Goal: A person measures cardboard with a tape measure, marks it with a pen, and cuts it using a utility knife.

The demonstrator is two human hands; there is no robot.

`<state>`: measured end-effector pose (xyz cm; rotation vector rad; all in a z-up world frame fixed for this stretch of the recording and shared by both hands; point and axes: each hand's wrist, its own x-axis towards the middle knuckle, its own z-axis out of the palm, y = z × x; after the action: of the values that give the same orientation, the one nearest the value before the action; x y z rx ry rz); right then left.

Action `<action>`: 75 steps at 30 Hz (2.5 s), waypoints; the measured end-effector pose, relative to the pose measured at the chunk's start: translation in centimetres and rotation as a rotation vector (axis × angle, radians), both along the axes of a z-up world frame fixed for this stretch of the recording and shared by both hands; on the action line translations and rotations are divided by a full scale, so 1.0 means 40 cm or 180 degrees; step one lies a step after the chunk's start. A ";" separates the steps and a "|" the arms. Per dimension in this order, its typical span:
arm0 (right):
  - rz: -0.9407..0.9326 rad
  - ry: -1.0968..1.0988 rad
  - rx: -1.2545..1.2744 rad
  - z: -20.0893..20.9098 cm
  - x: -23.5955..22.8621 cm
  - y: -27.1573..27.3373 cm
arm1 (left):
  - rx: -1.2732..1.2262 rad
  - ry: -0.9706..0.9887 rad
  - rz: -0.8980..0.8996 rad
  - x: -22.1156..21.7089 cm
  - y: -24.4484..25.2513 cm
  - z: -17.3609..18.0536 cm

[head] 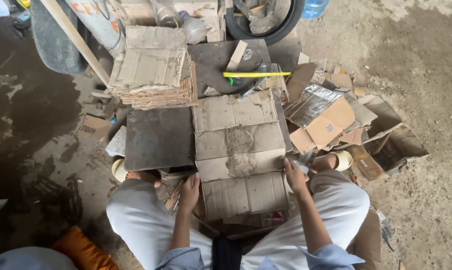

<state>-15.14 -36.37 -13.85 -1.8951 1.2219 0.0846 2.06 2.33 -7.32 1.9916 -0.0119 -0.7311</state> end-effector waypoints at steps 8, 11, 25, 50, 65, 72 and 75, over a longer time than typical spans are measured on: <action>0.0395 -0.0866 0.0169 0.508 -0.022 0.052 | 0.0172 -0.1313 -0.0313 0.019 0.023 0.284; 0.0715 -0.1007 0.0231 0.622 0.025 0.001 | -0.0440 -0.1096 -0.0083 0.116 0.026 0.298; 0.1480 -0.1029 -0.0935 0.484 0.222 -0.047 | -0.1435 0.0365 0.0489 0.363 -0.151 0.421; 0.0842 0.0314 -0.0748 0.286 0.179 0.048 | -0.1491 0.0609 0.0522 0.356 -0.132 0.391; 0.0033 -0.4395 -0.2726 0.823 -0.017 0.051 | -0.1500 0.0734 0.1017 0.373 -0.166 0.385; 0.1942 -0.4113 -0.2508 0.444 0.102 0.195 | -0.1779 0.0726 0.0786 0.417 -0.165 0.317; 0.2507 -0.3250 -0.2794 0.485 0.147 0.391 | -0.1747 0.0835 0.0786 0.417 -0.165 0.324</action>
<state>-9.28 -20.74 5.56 -2.4881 -0.2916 -1.0162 18.74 -4.27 5.63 1.3391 0.1692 -0.7288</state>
